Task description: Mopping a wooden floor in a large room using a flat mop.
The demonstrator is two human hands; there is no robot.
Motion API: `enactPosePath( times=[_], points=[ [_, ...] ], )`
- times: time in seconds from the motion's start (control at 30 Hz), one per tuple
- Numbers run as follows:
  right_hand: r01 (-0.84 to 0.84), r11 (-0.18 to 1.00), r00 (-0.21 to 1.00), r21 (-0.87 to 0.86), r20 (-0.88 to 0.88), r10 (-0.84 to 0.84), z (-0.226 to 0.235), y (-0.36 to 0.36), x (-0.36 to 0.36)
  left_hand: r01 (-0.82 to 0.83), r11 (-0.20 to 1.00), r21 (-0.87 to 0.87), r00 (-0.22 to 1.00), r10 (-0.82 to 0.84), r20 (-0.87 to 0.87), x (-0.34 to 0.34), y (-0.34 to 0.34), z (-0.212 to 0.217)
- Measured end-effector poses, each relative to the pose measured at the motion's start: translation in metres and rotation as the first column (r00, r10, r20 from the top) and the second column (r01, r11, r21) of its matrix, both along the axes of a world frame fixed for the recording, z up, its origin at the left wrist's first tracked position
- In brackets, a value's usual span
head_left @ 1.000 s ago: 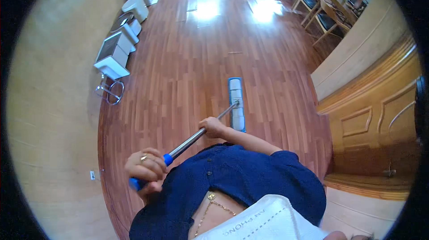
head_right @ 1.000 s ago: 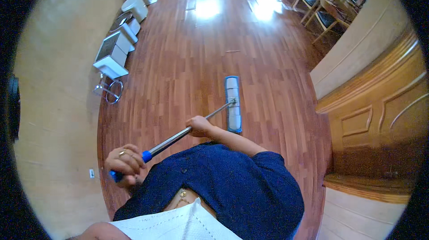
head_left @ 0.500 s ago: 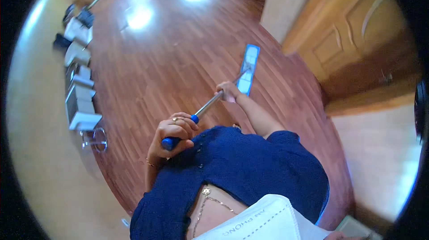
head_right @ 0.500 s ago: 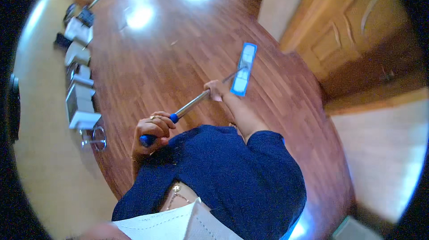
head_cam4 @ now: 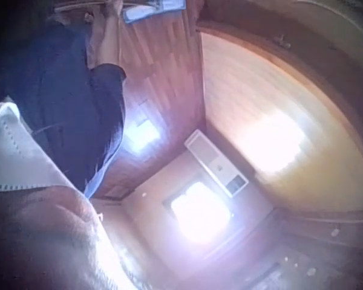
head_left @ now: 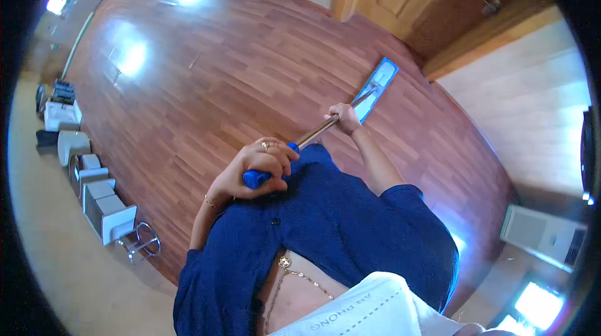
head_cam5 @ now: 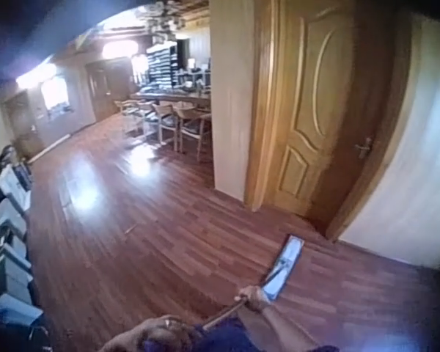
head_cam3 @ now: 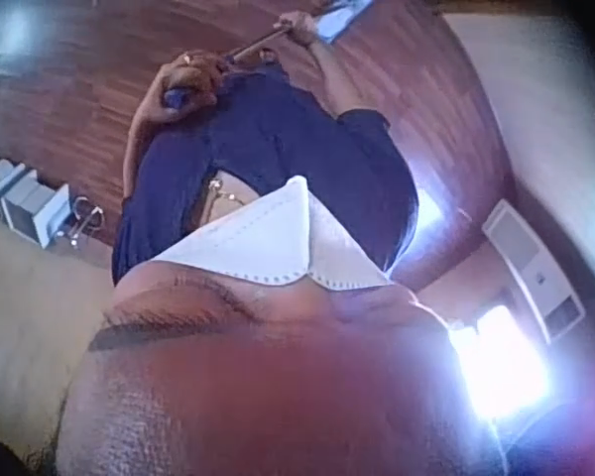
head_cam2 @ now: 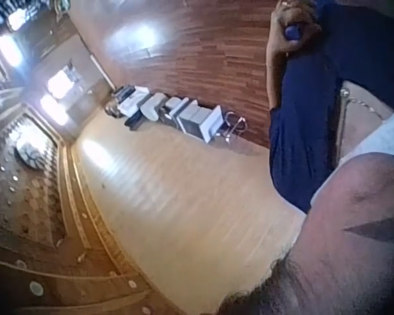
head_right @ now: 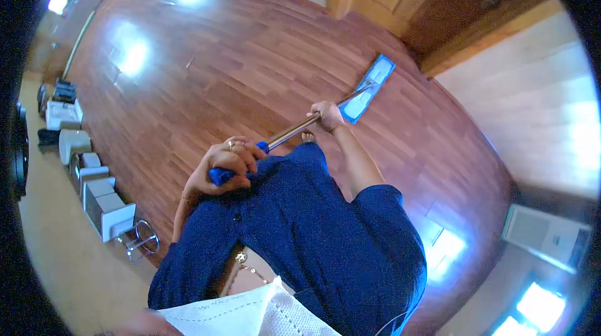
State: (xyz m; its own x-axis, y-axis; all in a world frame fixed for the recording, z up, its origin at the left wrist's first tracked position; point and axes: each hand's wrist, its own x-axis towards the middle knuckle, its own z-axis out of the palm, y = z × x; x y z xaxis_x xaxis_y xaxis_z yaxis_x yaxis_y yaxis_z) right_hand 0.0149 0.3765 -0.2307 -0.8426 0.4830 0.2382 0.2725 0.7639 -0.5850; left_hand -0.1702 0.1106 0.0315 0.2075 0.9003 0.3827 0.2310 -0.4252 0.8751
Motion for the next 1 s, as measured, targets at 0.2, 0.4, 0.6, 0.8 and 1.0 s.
enactPosePath(
  times=[0.2,0.4,0.6,0.8,1.0],
  points=[
    [0.337,0.793,0.934,-0.507,0.071,-0.351,-0.07,-0.011,0.099,0.189,0.975,-0.116,0.956,-0.156,0.248,0.015,0.022,-0.038],
    [0.374,0.569,0.84,-0.733,0.008,-0.542,-0.06,-0.048,0.159,0.303,0.939,-0.164,0.914,-0.237,0.33,0.03,0.035,-0.049],
    [0.352,0.921,0.931,-0.165,0.165,-0.326,-0.006,-0.12,0.152,0.334,0.928,-0.167,0.894,-0.256,0.367,0.017,-0.003,-0.037],
    [0.197,0.961,0.977,-0.196,0.124,-0.175,0.037,-0.172,0.071,0.148,0.987,-0.055,0.924,-0.118,0.365,-0.017,-0.064,0.034],
    [-0.118,0.95,0.99,-0.289,0.045,0.137,0.099,-0.238,-0.02,0.058,0.974,0.22,0.998,-0.051,-0.034,-0.031,-0.173,0.099]
  ],
)
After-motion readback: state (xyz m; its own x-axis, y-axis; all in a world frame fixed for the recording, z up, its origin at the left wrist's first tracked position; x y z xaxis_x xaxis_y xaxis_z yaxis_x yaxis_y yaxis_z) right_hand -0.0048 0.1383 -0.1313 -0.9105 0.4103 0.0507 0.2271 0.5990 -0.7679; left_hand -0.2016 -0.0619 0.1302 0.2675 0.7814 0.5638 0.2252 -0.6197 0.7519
